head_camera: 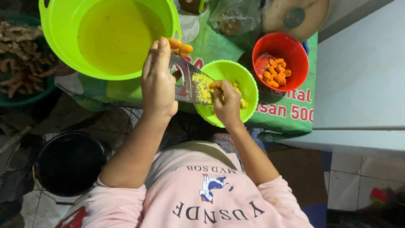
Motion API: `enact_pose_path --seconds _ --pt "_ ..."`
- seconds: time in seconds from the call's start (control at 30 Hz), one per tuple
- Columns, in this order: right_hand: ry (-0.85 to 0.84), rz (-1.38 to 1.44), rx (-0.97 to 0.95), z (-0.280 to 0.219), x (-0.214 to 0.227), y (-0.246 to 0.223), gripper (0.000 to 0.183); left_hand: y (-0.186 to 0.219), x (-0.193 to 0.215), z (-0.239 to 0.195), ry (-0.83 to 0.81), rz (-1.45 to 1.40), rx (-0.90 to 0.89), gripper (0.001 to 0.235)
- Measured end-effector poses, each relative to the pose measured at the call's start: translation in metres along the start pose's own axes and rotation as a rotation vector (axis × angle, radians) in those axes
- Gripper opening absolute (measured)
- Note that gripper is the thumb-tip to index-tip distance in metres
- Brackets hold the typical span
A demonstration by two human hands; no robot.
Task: The person grates orange vegetables using a handheld metal grater over a green bowl. The grated material accumulates in the bowl while the person continues the repetitive grating motion throughout the clip.
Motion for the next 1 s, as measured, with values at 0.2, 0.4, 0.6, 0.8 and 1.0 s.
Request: enact_pose_path --seconds 0.2,0.4,0.6,0.8,1.0 --pt "0.073 -0.021 0.104 -0.002 -0.006 0.0 0.015 0.002 0.005 -0.002 -0.008 -0.005 -0.004 0.032" --pt "0.058 -0.063 -0.061 0.007 -0.004 0.024 0.017 0.003 0.008 -0.002 0.013 -0.02 0.022 0.03" --pt "0.041 0.0 0.163 -0.005 -0.002 -0.017 0.02 0.002 0.003 -0.001 0.003 0.004 -0.001 0.03" --pt "0.089 -0.028 -0.045 0.004 -0.007 0.035 0.013 0.004 0.004 0.0 0.018 -0.04 0.02 0.029" --pt "0.085 0.015 -0.109 0.0 -0.007 0.04 0.015 0.002 -0.003 0.002 -0.031 -0.059 -0.004 0.029"
Point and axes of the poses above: each hand's wrist, its own z-axis towards the middle knuckle, its own x-axis out of the back of the hand, y = z × x, the point moved 4 cm from there along z, towards the middle knuckle, and after that the axes turned 4 degrees about -z, right-handed, at the moved point
